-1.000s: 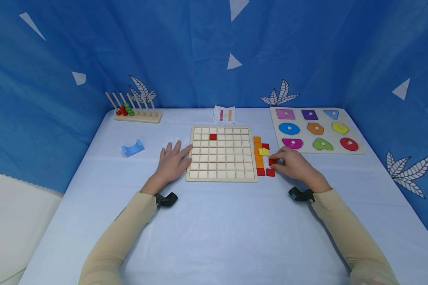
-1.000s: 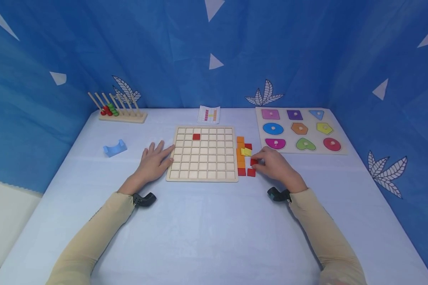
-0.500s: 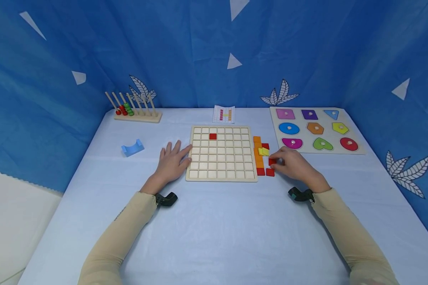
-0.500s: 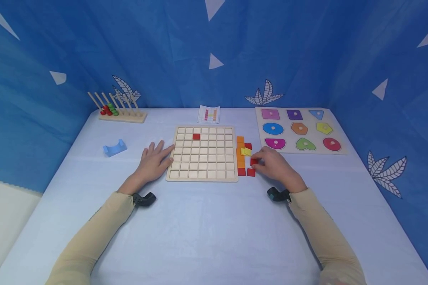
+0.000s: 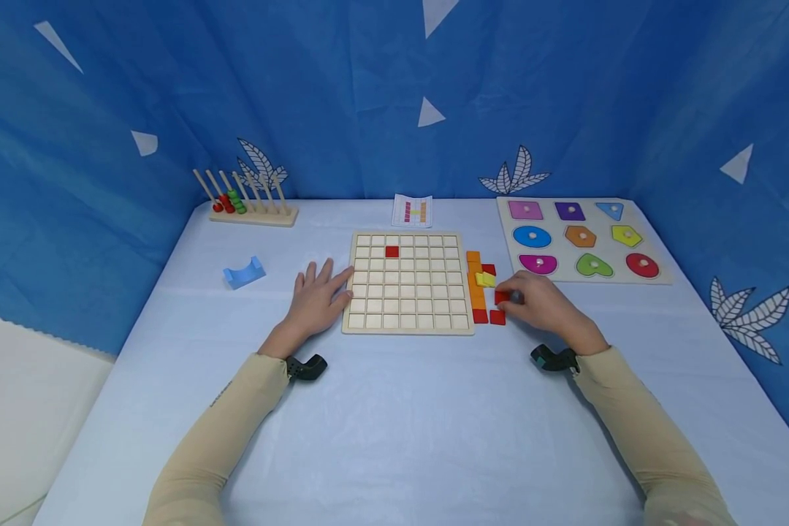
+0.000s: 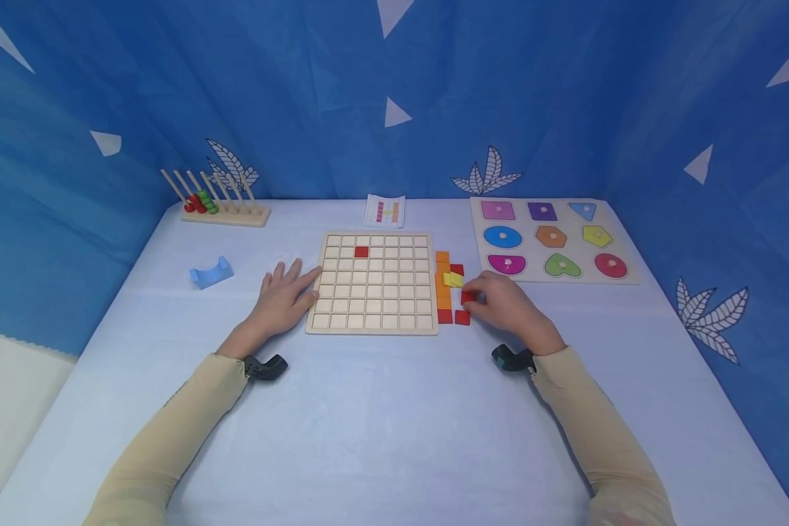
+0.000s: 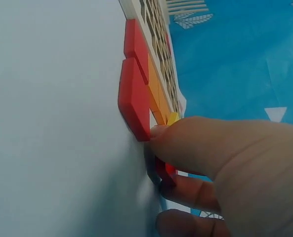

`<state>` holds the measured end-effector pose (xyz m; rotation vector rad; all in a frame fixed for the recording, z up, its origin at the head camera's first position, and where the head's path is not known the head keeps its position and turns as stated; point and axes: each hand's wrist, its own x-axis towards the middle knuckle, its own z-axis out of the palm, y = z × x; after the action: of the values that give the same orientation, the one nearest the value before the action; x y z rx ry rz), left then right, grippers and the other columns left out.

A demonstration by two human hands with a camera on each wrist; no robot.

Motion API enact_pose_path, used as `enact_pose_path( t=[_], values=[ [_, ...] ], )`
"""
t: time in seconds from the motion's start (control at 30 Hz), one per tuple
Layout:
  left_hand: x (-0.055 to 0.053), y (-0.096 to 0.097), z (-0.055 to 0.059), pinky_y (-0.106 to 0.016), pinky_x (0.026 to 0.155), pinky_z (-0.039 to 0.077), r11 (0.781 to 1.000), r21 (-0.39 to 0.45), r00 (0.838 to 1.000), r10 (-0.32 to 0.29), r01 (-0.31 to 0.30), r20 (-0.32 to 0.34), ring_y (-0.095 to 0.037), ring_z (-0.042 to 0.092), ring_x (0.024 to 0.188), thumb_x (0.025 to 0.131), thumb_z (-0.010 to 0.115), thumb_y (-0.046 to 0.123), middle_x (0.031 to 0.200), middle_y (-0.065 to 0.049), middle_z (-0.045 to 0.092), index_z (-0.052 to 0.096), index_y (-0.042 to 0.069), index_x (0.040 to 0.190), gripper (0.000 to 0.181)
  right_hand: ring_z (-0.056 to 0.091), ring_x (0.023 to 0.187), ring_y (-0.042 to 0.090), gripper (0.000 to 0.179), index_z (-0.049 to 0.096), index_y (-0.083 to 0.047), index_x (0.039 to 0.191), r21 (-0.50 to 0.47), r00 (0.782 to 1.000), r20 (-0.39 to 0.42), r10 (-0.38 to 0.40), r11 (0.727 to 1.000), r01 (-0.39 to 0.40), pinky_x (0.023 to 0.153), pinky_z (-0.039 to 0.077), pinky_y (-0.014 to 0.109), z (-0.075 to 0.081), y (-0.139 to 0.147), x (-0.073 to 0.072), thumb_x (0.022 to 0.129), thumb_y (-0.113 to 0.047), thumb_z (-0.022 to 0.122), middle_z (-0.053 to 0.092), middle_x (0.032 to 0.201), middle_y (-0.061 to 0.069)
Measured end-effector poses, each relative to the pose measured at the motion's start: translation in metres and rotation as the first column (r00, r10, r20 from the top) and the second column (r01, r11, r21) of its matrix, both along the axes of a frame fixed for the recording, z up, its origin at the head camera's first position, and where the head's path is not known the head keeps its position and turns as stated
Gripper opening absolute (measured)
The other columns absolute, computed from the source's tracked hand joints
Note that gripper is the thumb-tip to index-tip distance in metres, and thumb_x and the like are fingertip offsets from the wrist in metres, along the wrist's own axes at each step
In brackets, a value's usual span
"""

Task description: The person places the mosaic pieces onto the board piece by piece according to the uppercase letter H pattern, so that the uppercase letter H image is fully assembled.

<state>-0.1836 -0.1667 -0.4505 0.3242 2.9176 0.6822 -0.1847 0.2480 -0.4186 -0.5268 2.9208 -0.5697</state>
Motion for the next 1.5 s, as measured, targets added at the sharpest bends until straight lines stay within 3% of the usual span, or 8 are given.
enact_pose_path(
  t=[0.53, 0.77, 0.97, 1.5],
  values=[
    [0.001, 0.000, 0.000, -0.069, 0.124, 0.001, 1.000, 0.005, 1.000, 0.003, -0.003, -0.009, -0.051, -0.001, 0.157, 0.107, 0.043, 0.039, 0.170, -0.023, 0.014, 0.036, 0.020, 0.160, 0.057, 0.063, 0.101, 0.026, 0.042, 0.072, -0.003, 0.124, -0.013, 0.998, -0.036, 0.060, 0.998, -0.060, 0.078, 0.061, 0.037, 0.006, -0.014, -0.005, 0.086, -0.018, 0.082, 0.070, 0.110, 0.014],
    [0.001, 0.000, 0.000, -0.069, 0.124, 0.001, 1.000, 0.007, 1.000, 0.004, -0.004, -0.008, -0.050, -0.001, 0.157, 0.107, 0.043, 0.040, 0.170, -0.023, 0.014, 0.036, 0.020, 0.160, 0.057, 0.062, 0.100, 0.027, 0.040, 0.073, -0.004, 0.124, 0.001, 0.989, -0.058, 0.134, 0.991, -0.135, 0.085, 0.060, 0.041, 0.012, -0.041, -0.014, 0.089, -0.021, 0.080, 0.072, 0.112, 0.014],
    [0.001, 0.001, 0.000, -0.068, 0.124, 0.001, 1.000, 0.003, 1.000, 0.007, -0.007, -0.002, -0.050, -0.001, 0.157, 0.107, 0.043, 0.040, 0.170, -0.023, 0.013, 0.036, 0.020, 0.160, 0.057, 0.060, 0.087, 0.022, 0.041, 0.073, -0.004, 0.123, -0.025, 0.977, -0.088, 0.194, 0.980, -0.197, 0.074, 0.055, 0.035, 0.014, -0.070, -0.025, 0.088, -0.023, 0.082, 0.073, 0.106, 0.011],
    [0.001, 0.001, 0.000, -0.069, 0.124, 0.001, 1.000, 0.003, 1.000, 0.008, -0.008, -0.006, -0.050, -0.001, 0.157, 0.106, 0.043, 0.040, 0.170, -0.023, 0.013, 0.036, 0.020, 0.160, 0.057, 0.060, 0.090, 0.024, 0.034, 0.075, -0.008, 0.122, -0.029, 0.966, -0.089, 0.245, 0.968, -0.248, 0.075, 0.051, 0.035, 0.016, -0.131, -0.051, 0.093, -0.025, 0.076, 0.073, 0.110, 0.011]
  ],
)
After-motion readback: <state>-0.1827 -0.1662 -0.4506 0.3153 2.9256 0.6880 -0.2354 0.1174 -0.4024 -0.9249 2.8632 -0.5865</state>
